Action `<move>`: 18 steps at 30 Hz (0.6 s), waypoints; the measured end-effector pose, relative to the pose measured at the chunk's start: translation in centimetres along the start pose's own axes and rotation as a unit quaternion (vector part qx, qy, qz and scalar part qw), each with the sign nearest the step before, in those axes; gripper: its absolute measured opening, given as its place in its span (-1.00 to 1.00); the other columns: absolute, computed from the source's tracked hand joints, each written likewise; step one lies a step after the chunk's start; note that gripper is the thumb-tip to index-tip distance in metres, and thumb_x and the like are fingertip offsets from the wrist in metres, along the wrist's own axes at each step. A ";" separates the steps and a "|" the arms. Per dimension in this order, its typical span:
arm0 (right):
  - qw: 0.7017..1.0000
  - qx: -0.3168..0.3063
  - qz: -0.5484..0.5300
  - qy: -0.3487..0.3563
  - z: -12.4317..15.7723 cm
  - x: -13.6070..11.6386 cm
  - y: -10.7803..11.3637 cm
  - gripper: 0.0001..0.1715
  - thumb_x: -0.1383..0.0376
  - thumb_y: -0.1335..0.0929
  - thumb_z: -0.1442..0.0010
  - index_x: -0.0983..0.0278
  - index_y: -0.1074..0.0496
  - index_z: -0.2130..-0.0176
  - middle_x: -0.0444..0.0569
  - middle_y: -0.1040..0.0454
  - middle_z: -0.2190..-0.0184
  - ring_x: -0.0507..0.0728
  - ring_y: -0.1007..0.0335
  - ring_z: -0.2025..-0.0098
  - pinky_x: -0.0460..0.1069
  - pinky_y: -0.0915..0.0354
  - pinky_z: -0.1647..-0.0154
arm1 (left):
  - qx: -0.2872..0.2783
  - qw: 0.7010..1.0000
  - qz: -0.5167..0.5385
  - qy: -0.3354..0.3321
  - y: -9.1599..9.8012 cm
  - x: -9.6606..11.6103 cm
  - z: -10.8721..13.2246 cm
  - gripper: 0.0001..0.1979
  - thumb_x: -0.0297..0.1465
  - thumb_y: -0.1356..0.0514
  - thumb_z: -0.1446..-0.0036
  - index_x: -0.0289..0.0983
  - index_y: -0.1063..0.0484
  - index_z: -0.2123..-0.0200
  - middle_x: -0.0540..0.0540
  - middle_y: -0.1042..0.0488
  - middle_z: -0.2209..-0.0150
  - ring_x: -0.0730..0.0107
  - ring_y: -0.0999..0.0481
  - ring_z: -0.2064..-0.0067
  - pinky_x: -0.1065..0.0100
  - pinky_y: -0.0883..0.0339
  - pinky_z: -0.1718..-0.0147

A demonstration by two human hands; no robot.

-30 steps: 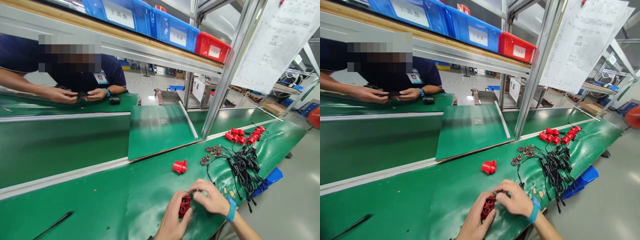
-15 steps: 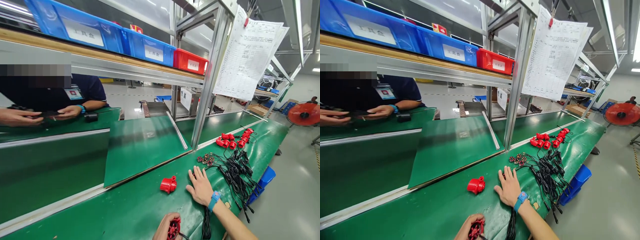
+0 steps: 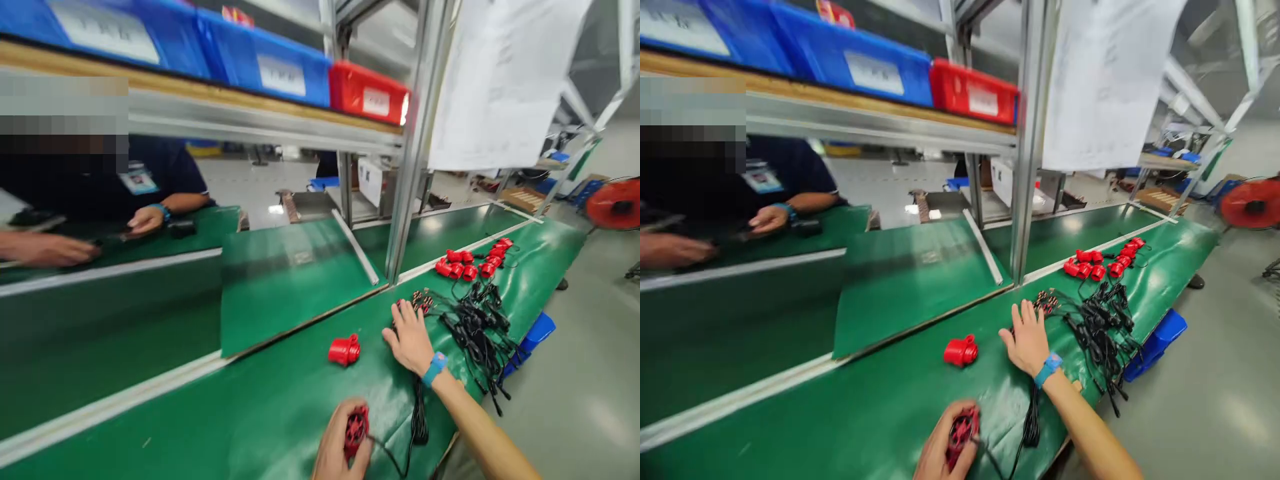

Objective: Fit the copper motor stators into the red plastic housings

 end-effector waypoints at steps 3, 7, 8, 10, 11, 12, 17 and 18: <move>0.986 -0.061 -0.151 0.037 6.0 -3.9 0.7 -0.44 0.09 -0.28 -0.42 0.30 -0.31 -0.28 0.15 -0.43 -0.20 0.26 -0.34 -0.23 0.15 -0.22 -0.27 | -0.045 0.999 0.005 -0.016 -0.1 1.5 -0.1 -0.65 -0.36 -0.16 -0.22 -0.20 -0.33 -0.08 -0.20 -0.48 -0.01 0.14 -0.52 -0.02 0.12 -0.45 -0.03; 0.956 -0.153 -0.245 0.044 12.5 -6.4 -0.5 -0.75 0.27 -0.33 -0.35 0.21 -0.40 -0.03 -0.04 -0.55 0.13 0.17 -0.50 0.14 0.02 -0.34 0.11 | -0.059 0.998 0.021 -0.020 -0.2 2.2 -0.2 -0.59 -0.49 -0.13 -0.19 -0.18 -0.24 -0.12 -0.17 -0.42 0.00 0.20 -0.47 -0.03 0.12 -0.42 -0.05; 0.956 -0.142 -0.254 0.036 13.1 -6.1 -0.6 -0.83 0.31 -0.29 -0.38 0.22 -0.39 0.03 -0.04 -0.54 0.17 0.16 -0.50 0.16 0.01 -0.31 0.13 | -0.062 0.998 0.018 -0.019 -0.3 2.3 -0.2 -0.60 -0.49 -0.13 -0.20 -0.18 -0.23 -0.11 -0.16 -0.41 0.00 0.21 -0.45 -0.04 0.11 -0.40 -0.07; 0.957 -0.119 -0.265 0.026 13.4 -5.2 -0.8 -0.88 0.34 -0.24 -0.43 0.22 -0.37 0.12 -0.08 -0.54 0.25 0.13 -0.49 0.21 -0.02 -0.27 0.18 | -0.067 0.997 0.014 -0.021 -0.5 2.5 -0.1 -0.62 -0.49 -0.12 -0.24 -0.17 -0.21 -0.11 -0.16 -0.39 0.00 0.22 -0.42 -0.05 0.10 -0.37 -0.09; 0.958 -0.114 -0.261 0.032 13.1 -4.8 -0.8 -0.89 0.33 -0.25 -0.43 0.22 -0.37 0.14 -0.10 -0.53 0.28 0.12 -0.48 0.23 -0.03 -0.26 0.20 | -0.068 0.997 0.014 -0.023 -0.5 2.7 -0.2 -0.64 -0.48 -0.12 -0.26 -0.17 -0.21 -0.10 -0.15 -0.38 0.00 0.22 -0.41 -0.05 0.10 -0.36 -0.09; 0.961 -0.114 -0.248 0.050 12.7 -4.6 -0.6 -0.89 0.33 -0.26 -0.43 0.21 -0.38 0.15 -0.11 -0.52 0.29 0.11 -0.47 0.24 -0.04 -0.24 0.21 | -0.069 0.997 0.014 -0.026 -0.5 2.8 -0.2 -0.65 -0.48 -0.11 -0.27 -0.16 -0.20 -0.10 -0.15 -0.38 0.01 0.23 -0.40 -0.05 0.11 -0.35 -0.09; 0.942 -0.195 -0.068 0.264 10.9 -6.2 0.3 -0.75 0.41 -0.26 -0.41 0.16 -0.50 0.09 -0.10 -0.45 0.26 0.08 -0.39 0.33 -0.05 -0.15 0.35 | -0.105 0.994 0.015 -0.039 -0.7 3.9 -0.4 -0.70 -0.52 -0.13 -0.20 -0.19 -0.23 0.01 -0.13 -0.37 0.08 0.22 -0.39 0.04 0.14 -0.35 0.00; 0.933 -0.210 -0.023 0.293 10.6 -6.5 0.3 -0.73 0.42 -0.27 -0.40 0.15 -0.51 0.08 -0.10 -0.44 0.25 0.07 -0.36 0.37 -0.05 -0.12 0.38 | -0.111 0.993 0.015 -0.039 -0.7 4.0 -0.4 -0.70 -0.52 -0.14 -0.18 -0.19 -0.23 0.02 -0.13 -0.37 0.09 0.21 -0.39 0.05 0.13 -0.35 0.02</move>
Point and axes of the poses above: each hand's wrist, its own z-axis away from the middle knuckle, its own y-axis out of the back of the hand, x = y × z, the point moved 8 cm from there along -z, towards the middle knuckle
